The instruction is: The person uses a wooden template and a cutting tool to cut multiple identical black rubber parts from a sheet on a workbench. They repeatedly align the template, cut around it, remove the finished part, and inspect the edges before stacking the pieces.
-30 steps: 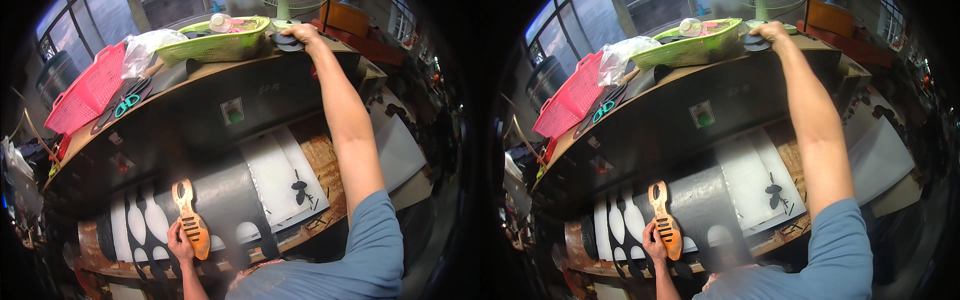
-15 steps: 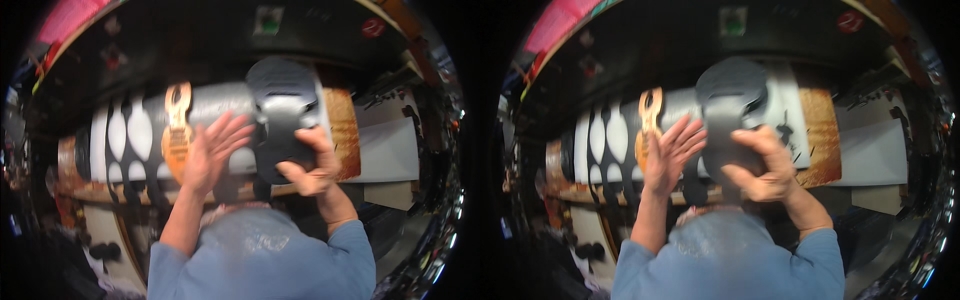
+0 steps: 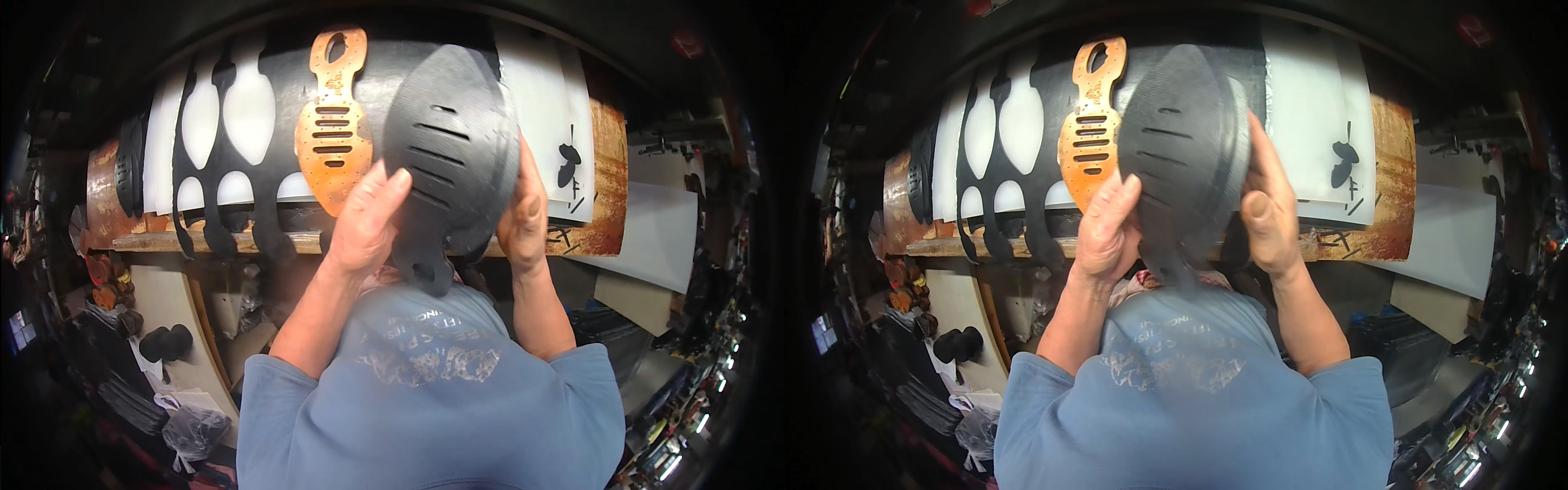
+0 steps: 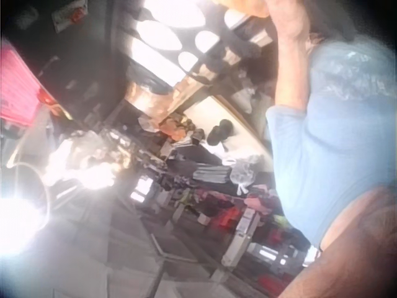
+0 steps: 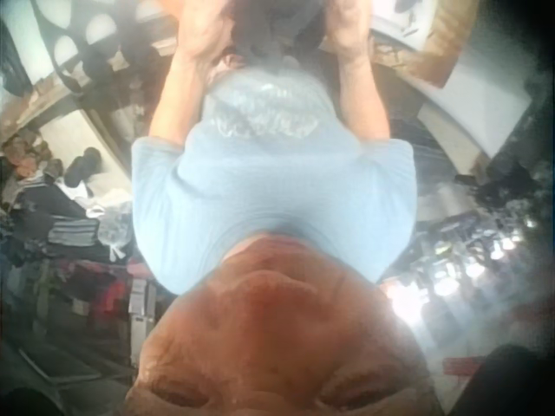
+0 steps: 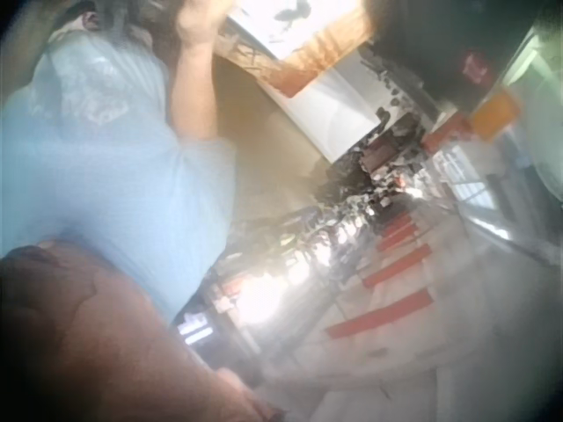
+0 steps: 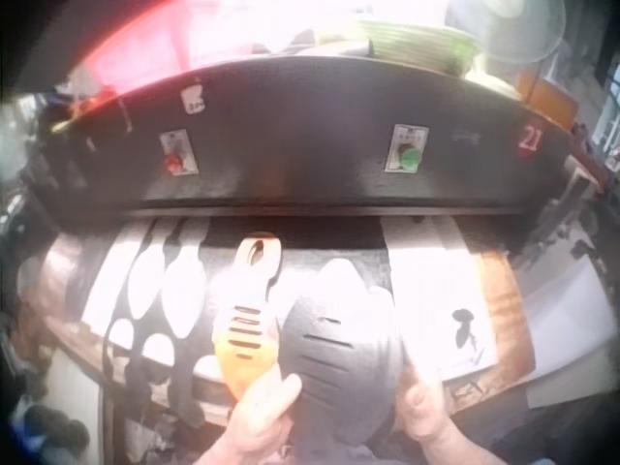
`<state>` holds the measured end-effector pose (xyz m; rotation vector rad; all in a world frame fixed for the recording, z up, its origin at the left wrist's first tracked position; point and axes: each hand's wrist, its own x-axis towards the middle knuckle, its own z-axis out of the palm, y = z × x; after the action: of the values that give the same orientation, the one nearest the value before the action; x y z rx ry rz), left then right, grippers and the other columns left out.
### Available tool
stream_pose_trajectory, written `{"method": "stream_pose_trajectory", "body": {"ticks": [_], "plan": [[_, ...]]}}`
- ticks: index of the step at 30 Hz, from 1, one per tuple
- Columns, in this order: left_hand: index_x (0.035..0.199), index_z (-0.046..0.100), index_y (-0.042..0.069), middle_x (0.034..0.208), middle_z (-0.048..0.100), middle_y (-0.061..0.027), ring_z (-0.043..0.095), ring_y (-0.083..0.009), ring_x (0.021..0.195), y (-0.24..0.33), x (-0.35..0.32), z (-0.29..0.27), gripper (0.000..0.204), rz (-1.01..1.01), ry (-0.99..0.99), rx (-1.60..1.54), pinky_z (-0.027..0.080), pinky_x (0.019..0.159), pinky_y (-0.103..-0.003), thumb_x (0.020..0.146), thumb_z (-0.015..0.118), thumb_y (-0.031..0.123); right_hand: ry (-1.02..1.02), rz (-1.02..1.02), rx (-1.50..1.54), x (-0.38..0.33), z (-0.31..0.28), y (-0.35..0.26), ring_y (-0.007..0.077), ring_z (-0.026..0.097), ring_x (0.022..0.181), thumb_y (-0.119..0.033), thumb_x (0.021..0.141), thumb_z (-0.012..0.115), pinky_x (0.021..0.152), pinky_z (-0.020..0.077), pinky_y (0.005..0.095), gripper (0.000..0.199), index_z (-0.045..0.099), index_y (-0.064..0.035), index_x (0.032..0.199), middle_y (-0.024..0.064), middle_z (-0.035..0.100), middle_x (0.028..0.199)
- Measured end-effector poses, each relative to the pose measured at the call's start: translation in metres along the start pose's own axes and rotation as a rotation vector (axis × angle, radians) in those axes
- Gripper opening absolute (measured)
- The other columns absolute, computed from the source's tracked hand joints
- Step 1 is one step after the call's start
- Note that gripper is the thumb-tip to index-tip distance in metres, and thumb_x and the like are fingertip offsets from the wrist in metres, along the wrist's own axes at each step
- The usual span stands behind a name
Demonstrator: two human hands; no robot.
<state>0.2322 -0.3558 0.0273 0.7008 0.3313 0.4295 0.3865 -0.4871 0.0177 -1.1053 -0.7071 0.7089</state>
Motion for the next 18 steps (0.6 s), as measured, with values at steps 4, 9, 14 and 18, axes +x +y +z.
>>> {"method": "stream_pose_trajectory", "body": {"ticks": [4, 9, 14, 18], "plan": [[0.151, 0.045, 0.005, 0.135, 0.06, -0.006, 0.06, -0.0159, 0.126, 0.003, -0.013, -0.016, 0.045, -0.1, -0.023, -0.002, 0.052, 0.105, -0.033, 0.115, 0.047, 0.032, -0.136, 0.112, -0.016, 0.024, 0.065, 0.005, 0.0283, 0.054, 0.138, -0.063, 0.092, 0.074, 0.116, 0.0423, 0.0396, 0.116, 0.019, 0.0093, 0.164, 0.0223, 0.051, 0.153], [0.148, 0.047, 0.004, 0.137, 0.053, -0.0044, 0.058, -0.0136, 0.12, 0.013, -0.026, -0.048, 0.054, -0.022, 0.143, 0.063, 0.051, 0.099, -0.031, 0.106, 0.066, 0.033, -0.276, 0.07, -0.438, 0.052, 0.128, 0.017, 0.0356, 0.059, 0.134, -0.031, 0.081, 0.09, 0.111, 0.0487, 0.0441, 0.102, 0.037, 0.0073, 0.16, 0.027, 0.054, 0.148], [0.147, 0.05, 0.0, 0.141, 0.057, -0.0083, 0.057, -0.0174, 0.129, 0.033, -0.042, -0.069, 0.044, 0.254, 0.305, -0.156, 0.048, 0.112, -0.036, 0.113, 0.054, 0.028, -0.282, -0.343, -0.803, 0.065, 0.183, 0.045, 0.0392, 0.061, 0.127, -0.034, 0.075, 0.094, 0.106, 0.0513, 0.0463, 0.085, 0.06, 0.0114, 0.139, 0.028, 0.059, 0.138], [0.161, 0.032, 0.004, 0.159, 0.044, -0.0122, 0.043, -0.0227, 0.149, 0.057, -0.047, -0.096, 0.064, 0.448, 0.212, -0.296, 0.037, 0.124, -0.039, 0.115, 0.042, 0.046, -0.296, -0.328, -0.893, 0.08, 0.233, 0.059, 0.0417, 0.06, 0.126, -0.042, 0.075, 0.093, 0.105, 0.0514, 0.047, 0.088, 0.061, 0.0122, 0.137, 0.029, 0.058, 0.138]]}}
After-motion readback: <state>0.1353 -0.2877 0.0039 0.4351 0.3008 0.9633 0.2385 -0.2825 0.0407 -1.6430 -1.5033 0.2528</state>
